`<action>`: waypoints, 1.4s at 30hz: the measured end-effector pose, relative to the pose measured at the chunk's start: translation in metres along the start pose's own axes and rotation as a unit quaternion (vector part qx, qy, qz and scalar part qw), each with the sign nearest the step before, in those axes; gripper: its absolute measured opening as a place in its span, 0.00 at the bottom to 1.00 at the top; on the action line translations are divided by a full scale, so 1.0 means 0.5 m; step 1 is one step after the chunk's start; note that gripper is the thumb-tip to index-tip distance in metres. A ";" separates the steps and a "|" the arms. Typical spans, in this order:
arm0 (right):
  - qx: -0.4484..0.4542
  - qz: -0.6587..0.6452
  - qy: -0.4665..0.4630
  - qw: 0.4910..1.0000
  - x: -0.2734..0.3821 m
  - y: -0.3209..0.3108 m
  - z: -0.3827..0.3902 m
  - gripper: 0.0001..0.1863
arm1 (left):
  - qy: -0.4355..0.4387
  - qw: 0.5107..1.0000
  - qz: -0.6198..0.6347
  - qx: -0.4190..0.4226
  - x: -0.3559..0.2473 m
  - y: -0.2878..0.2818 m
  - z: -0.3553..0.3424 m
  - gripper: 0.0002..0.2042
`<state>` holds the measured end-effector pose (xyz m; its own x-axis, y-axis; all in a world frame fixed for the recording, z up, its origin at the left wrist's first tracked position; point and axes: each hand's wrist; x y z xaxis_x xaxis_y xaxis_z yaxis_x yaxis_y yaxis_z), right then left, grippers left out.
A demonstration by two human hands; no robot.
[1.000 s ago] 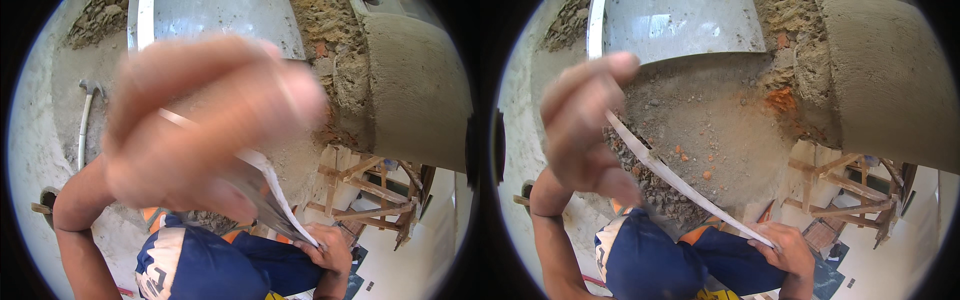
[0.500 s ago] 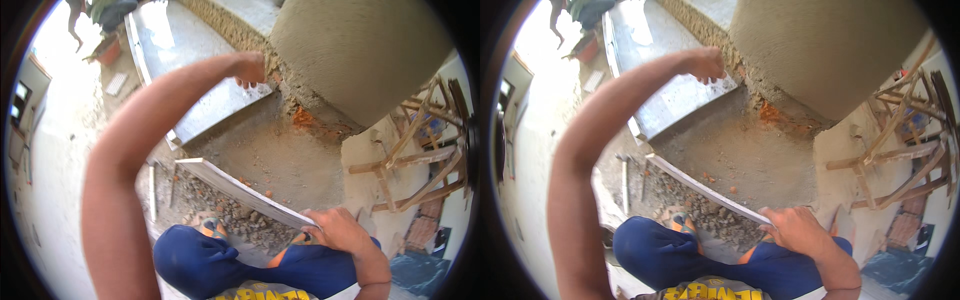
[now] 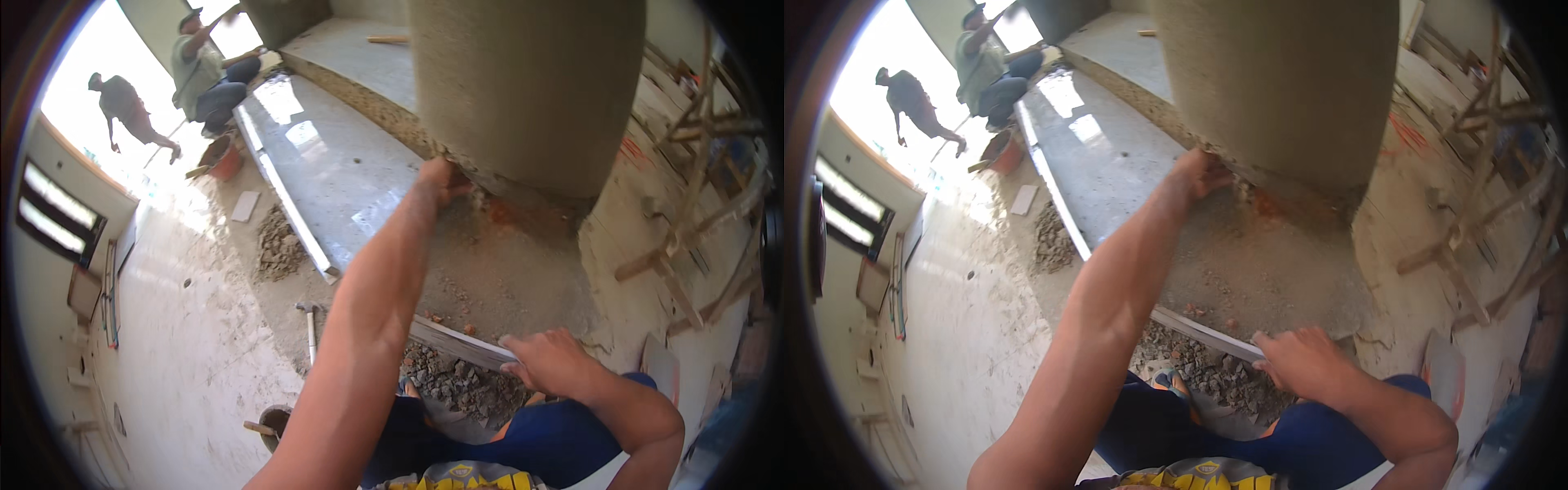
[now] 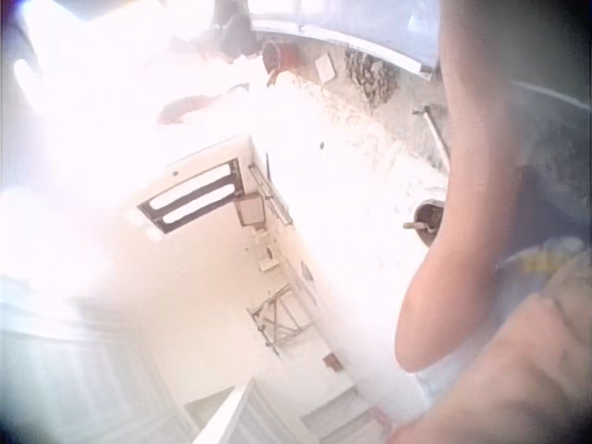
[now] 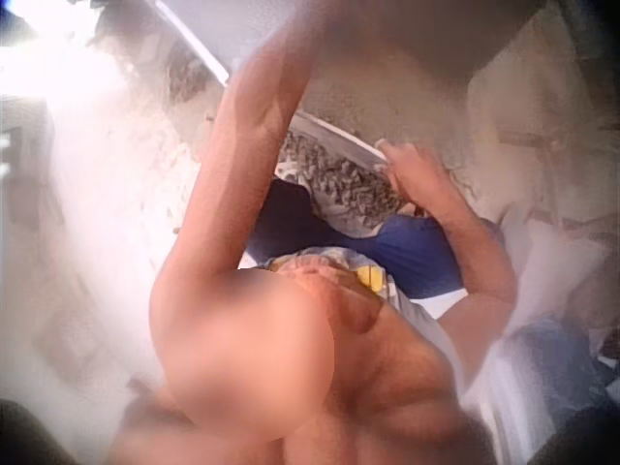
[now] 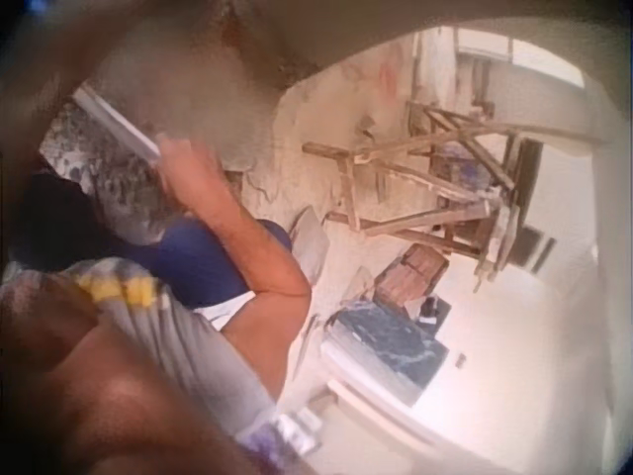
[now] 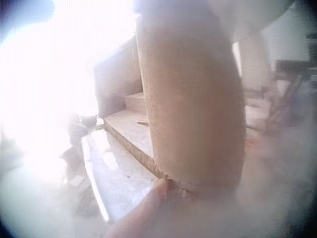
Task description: The person uses a hammer and chisel to remove material from a step, then places and fits a large floor tile onto the step to check the alignment.
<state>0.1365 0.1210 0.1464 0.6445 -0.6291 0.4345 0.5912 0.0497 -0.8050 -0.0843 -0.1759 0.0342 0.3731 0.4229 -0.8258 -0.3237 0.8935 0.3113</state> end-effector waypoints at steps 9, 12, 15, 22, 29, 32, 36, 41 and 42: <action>0.024 0.023 -0.036 0.999 0.020 0.000 -0.005 0.17 | 0.001 0.980 0.167 -0.109 0.065 0.008 -0.064 0.13; 0.027 0.023 -0.037 0.999 0.015 0.007 -0.008 0.18 | -0.013 0.973 0.161 -0.168 0.100 0.011 -0.091 0.15; 0.029 0.038 -0.015 0.999 0.004 0.005 -0.007 0.18 | -0.016 0.969 0.180 -0.166 0.103 0.044 -0.099 0.17; 0.029 0.034 -0.011 0.999 0.010 -0.006 -0.005 0.19 | -0.012 0.970 0.110 -0.216 0.110 0.053 -0.107 0.13; 0.013 0.049 0.000 0.999 0.005 0.005 -0.006 0.21 | 0.049 0.915 -0.085 -0.391 0.061 0.105 -0.063 0.09; 0.013 0.038 -0.006 0.999 0.018 0.011 -0.001 0.21 | 0.051 0.914 -0.112 -0.387 0.059 0.100 -0.048 0.11; 0.012 0.028 0.006 1.000 0.019 0.007 -0.003 0.21 | 0.026 0.926 -0.016 -0.377 0.037 0.116 -0.016 0.13; 0.010 0.012 0.002 1.000 0.022 0.003 -0.001 0.22 | -0.018 0.950 0.087 -0.301 0.017 0.090 0.022 0.25; 0.014 0.004 -0.006 1.000 0.021 0.010 -0.007 0.22 | -0.037 0.942 0.105 -0.317 0.016 0.066 0.018 0.28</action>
<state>0.1444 0.1118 0.1454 0.6548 -0.6192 0.4334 0.5996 0.0765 -0.7966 -0.0841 -0.1416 0.0420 0.2952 0.6104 -0.7350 -0.8425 0.5291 0.1010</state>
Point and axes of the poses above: each hand's wrist, its own z-axis away from the middle knuckle, its own y-axis out of the palm, x = y × z, and after that the axes turned 5 degrees about -z, right-handed
